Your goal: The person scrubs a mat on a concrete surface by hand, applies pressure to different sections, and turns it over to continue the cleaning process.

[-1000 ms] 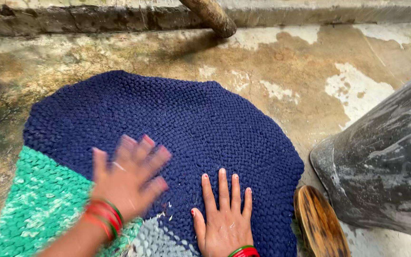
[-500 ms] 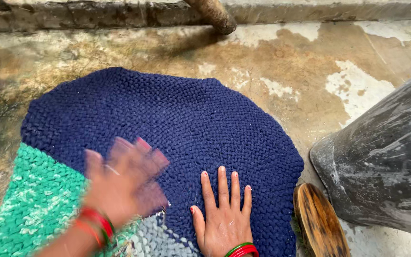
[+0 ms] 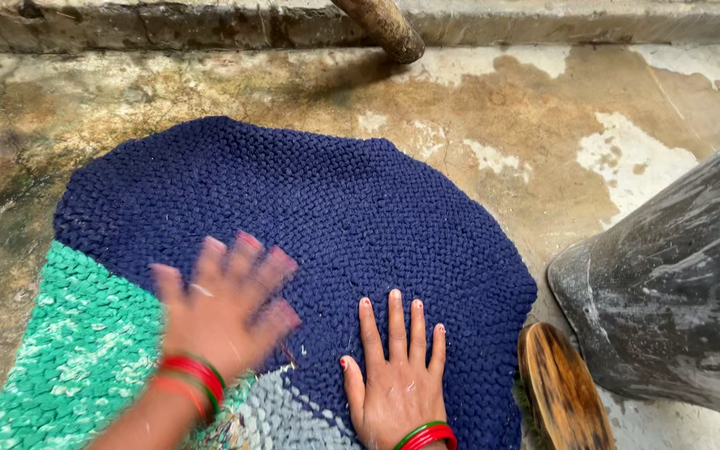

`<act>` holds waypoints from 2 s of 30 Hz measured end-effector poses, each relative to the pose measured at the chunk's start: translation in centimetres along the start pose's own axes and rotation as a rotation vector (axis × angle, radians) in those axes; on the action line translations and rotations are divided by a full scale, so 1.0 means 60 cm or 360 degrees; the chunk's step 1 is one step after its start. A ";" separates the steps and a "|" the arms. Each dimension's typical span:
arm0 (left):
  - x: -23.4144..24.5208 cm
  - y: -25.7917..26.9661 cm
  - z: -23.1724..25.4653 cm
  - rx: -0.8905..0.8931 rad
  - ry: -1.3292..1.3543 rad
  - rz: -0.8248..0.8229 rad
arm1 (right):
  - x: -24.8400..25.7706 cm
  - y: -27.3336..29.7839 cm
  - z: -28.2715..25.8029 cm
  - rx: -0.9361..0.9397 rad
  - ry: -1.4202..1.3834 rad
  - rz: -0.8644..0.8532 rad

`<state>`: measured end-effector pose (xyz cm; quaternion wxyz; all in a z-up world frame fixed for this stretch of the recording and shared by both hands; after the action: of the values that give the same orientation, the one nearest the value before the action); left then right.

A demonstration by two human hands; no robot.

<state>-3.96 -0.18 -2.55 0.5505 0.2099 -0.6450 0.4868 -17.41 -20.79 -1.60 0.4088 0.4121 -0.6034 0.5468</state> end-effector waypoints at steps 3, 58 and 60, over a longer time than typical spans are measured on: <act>-0.002 -0.056 -0.031 0.0426 -0.0197 -0.0362 | 0.001 -0.005 0.006 0.0008 0.0014 0.0029; 0.025 0.063 0.077 0.0297 0.0089 -0.0004 | -0.020 -0.192 0.079 -0.0572 0.0330 -0.0415; 0.024 0.062 0.077 0.0302 0.0062 -0.0020 | -0.028 -0.136 -0.025 -0.0195 0.0355 -0.0610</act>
<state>-9.75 -2.15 -2.34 0.5436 0.2558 -0.5837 0.5462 -9.10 -19.71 -0.45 0.5937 0.4305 -0.4971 0.4638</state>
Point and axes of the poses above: each hand's wrist, its own y-axis away from the middle knuckle, its own x-axis out of the back of the hand, z = x × y, the point moved 1 cm from there along -y, towards the middle knuckle, and after that the axes turned 7 degrees about z, right-handed, at the moved point
